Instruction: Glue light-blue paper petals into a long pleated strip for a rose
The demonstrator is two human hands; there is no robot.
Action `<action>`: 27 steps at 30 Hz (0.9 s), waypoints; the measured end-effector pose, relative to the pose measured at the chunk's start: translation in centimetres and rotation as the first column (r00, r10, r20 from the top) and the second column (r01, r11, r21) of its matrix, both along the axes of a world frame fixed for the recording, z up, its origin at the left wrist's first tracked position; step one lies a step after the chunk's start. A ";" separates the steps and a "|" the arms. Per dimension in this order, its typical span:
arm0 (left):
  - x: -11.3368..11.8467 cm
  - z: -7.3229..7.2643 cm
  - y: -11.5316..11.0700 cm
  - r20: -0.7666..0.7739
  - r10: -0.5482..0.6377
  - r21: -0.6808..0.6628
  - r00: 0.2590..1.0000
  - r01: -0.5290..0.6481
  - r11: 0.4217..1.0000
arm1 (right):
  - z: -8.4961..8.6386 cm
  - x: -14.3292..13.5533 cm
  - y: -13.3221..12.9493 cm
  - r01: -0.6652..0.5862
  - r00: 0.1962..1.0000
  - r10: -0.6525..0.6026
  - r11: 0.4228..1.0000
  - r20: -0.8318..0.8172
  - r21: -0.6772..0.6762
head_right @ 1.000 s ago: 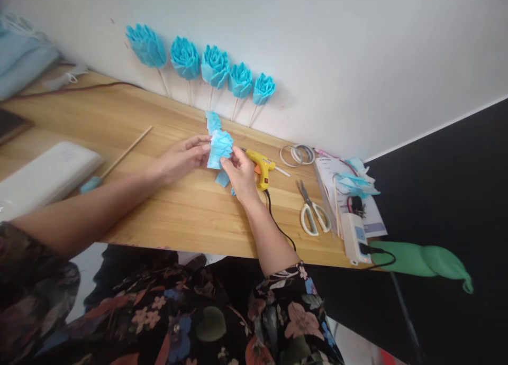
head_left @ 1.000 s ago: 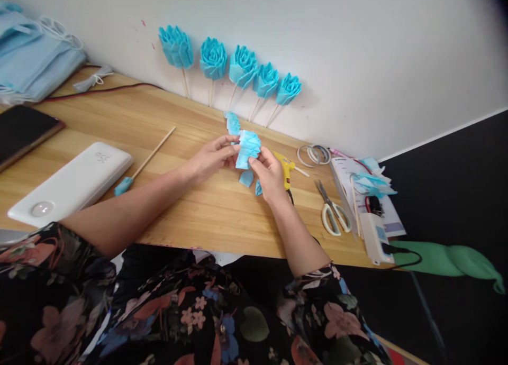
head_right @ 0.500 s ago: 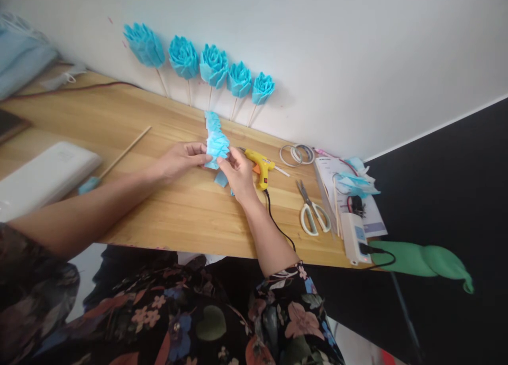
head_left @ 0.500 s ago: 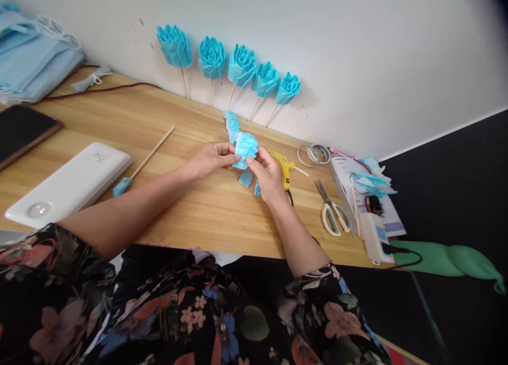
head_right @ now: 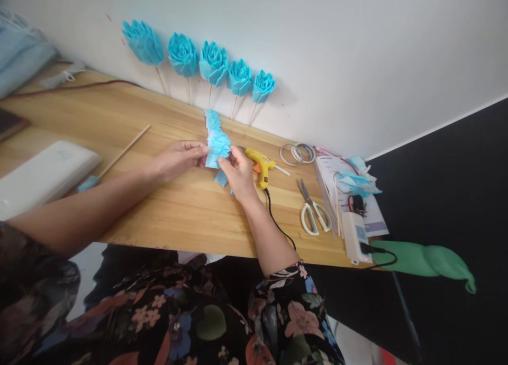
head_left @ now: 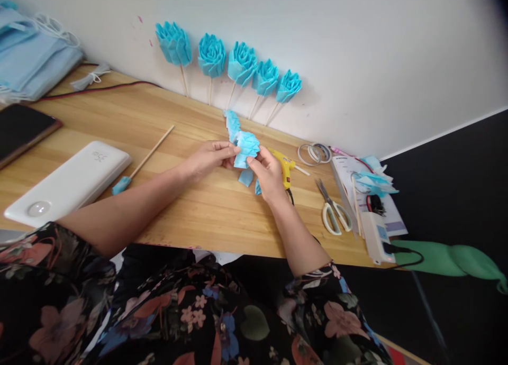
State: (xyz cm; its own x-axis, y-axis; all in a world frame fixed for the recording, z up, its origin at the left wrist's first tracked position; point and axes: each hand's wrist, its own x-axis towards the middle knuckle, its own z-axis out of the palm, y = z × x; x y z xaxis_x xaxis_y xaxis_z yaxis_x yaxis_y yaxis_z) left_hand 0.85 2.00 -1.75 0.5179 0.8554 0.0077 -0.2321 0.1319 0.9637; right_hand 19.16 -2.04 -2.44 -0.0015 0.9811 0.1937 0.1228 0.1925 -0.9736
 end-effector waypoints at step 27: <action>0.1 -0.7 0.4 0.129 0.138 -0.044 0.982 -0.134 0.990 | 0.3 -0.2 -0.2 0.056 0.997 -0.057 0.998 -0.049 -0.021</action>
